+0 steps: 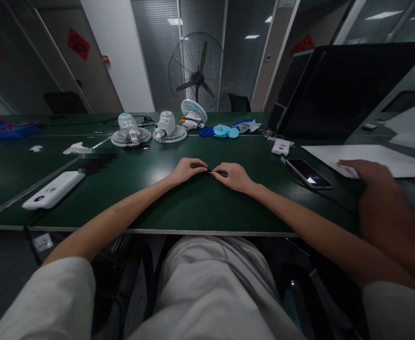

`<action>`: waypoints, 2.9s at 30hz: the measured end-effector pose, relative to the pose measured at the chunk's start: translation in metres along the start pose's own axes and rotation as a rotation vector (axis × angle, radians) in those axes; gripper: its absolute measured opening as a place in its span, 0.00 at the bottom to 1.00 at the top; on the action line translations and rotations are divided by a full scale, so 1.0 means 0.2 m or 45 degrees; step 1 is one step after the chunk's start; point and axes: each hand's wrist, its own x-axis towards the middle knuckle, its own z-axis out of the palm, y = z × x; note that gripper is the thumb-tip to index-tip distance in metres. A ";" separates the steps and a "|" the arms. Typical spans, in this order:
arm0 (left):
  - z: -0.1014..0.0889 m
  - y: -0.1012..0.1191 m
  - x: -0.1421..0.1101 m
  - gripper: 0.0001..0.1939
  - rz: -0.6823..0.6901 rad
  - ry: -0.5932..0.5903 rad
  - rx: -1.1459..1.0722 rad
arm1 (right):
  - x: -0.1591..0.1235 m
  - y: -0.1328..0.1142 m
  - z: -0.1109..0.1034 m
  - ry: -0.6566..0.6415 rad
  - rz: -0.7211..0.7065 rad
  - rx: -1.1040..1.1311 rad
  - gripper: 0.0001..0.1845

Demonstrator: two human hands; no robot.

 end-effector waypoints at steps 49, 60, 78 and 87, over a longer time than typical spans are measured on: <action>-0.21 -0.24 -0.02 0.17 0.064 0.030 0.938 | -0.01 0.02 -0.05 -0.076 0.282 -0.092 0.16; -0.16 -0.17 -0.03 0.22 0.021 0.046 0.839 | -0.01 0.02 -0.06 -0.085 0.285 -0.092 0.17; -0.18 -0.20 -0.02 0.13 0.153 0.109 0.694 | -0.01 0.00 -0.07 -0.102 0.292 -0.087 0.17; -0.19 -0.25 0.00 0.18 0.132 -0.034 0.694 | -0.01 0.03 -0.06 -0.100 0.278 -0.076 0.17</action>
